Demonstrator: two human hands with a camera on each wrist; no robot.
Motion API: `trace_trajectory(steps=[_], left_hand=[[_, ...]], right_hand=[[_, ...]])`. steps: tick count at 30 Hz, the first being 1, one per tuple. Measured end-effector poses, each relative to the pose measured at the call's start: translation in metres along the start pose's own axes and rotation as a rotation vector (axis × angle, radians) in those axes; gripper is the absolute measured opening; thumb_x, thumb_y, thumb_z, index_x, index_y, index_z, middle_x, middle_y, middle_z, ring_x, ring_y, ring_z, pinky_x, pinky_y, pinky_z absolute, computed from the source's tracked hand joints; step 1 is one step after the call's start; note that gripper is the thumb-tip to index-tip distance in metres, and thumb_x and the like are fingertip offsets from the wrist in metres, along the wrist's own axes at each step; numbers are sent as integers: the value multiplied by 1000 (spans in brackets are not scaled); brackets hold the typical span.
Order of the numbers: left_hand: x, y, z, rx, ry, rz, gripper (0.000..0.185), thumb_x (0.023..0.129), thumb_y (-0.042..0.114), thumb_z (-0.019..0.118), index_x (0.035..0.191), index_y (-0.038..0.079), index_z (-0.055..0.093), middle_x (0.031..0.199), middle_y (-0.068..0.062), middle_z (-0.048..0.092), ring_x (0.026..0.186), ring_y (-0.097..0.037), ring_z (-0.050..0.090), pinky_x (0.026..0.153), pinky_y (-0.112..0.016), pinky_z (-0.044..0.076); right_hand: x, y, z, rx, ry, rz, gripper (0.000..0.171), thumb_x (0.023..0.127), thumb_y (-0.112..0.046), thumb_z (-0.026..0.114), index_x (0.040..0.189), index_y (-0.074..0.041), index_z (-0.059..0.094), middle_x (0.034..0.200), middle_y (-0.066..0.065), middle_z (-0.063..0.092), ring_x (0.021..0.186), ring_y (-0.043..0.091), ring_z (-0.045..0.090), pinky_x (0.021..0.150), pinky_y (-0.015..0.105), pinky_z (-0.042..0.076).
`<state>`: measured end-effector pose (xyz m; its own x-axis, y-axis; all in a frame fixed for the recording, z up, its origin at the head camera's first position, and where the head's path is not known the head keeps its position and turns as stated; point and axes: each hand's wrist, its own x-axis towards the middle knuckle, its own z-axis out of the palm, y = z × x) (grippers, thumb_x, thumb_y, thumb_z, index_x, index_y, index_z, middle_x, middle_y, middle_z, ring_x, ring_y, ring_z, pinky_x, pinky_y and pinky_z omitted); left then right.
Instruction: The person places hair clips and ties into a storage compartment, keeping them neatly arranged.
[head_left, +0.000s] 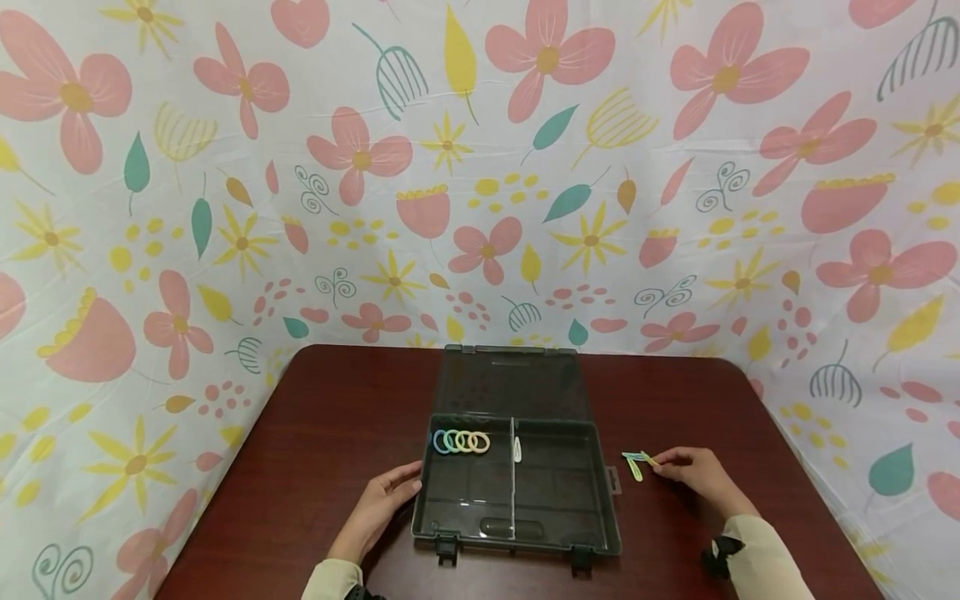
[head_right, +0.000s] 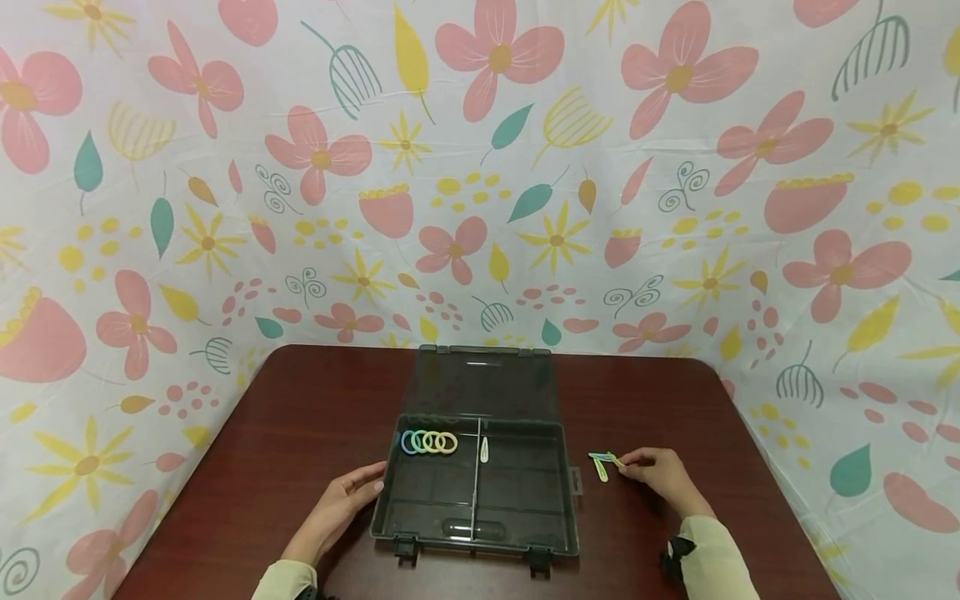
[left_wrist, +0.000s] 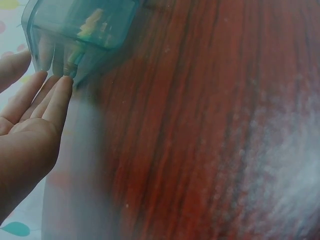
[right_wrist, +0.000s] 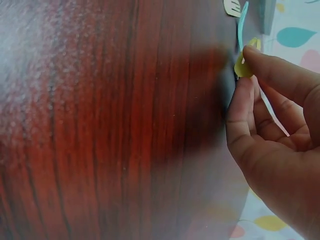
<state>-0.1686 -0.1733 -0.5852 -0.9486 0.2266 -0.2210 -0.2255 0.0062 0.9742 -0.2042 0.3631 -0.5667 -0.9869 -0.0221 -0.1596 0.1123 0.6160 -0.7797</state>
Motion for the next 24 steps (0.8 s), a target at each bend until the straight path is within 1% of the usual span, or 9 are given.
trace_trajectory(steps=[3, 6, 8, 12, 14, 18, 20, 24], left_hand=[[1, 1, 0, 0, 2, 2, 55, 96, 23, 61, 142, -2, 43, 147, -22, 39, 134, -37, 39, 107, -47, 38], [1, 2, 0, 11, 5, 4, 55, 96, 24, 61, 142, 0, 44, 147, -22, 38, 134, -37, 39, 106, -48, 37], [1, 2, 0, 11, 9, -2, 55, 96, 24, 61, 142, 0, 44, 148, -22, 38, 134, -37, 39, 107, -49, 37], [0, 1, 0, 11, 12, -14, 55, 96, 24, 61, 142, 0, 44, 148, -22, 37, 134, -38, 39, 107, -48, 37], [0, 0, -1, 5, 11, -16, 55, 96, 24, 61, 142, 0, 44, 148, -22, 37, 134, -37, 39, 106, -48, 37], [0, -1, -1, -3, 0, -1, 55, 96, 23, 61, 142, -2, 43, 147, -23, 38, 133, -37, 39, 107, -48, 37], [0, -1, -1, -5, -5, 0, 55, 96, 23, 61, 142, -1, 44, 147, -23, 38, 133, -37, 40, 107, -48, 37], [0, -1, -1, 0, -8, 1, 55, 96, 24, 61, 142, -1, 44, 147, -22, 38, 133, -37, 40, 107, -48, 36]], right_hand=[[1, -2, -2, 27, 11, 10, 29, 86, -22, 74, 104, 2, 70, 99, 12, 68, 79, 17, 60, 65, 30, 52], [2, -7, -4, 66, 15, 13, 32, 88, -24, 73, 106, 2, 69, 104, 13, 67, 85, 19, 63, 70, 31, 54], [3, -13, -5, 104, 12, 14, 33, 88, -25, 72, 108, 2, 68, 104, 14, 66, 88, 22, 65, 75, 33, 56], [4, -27, -6, 186, -14, 9, 38, 88, -24, 72, 112, 4, 65, 101, 15, 68, 91, 29, 67, 81, 41, 55], [5, -35, -6, 208, -23, -1, 40, 88, -26, 72, 113, 4, 65, 100, 15, 68, 89, 32, 67, 81, 44, 55], [6, -51, -5, 208, -41, -32, 40, 88, -27, 71, 114, 3, 65, 101, 16, 67, 90, 36, 65, 78, 50, 54], [7, -59, -3, 211, -55, -38, 39, 89, -28, 71, 114, 2, 65, 102, 16, 68, 94, 38, 64, 76, 51, 54], [9, -73, 3, 220, -84, -25, 41, 89, -32, 71, 115, -2, 65, 107, 13, 68, 105, 36, 63, 72, 51, 53]])
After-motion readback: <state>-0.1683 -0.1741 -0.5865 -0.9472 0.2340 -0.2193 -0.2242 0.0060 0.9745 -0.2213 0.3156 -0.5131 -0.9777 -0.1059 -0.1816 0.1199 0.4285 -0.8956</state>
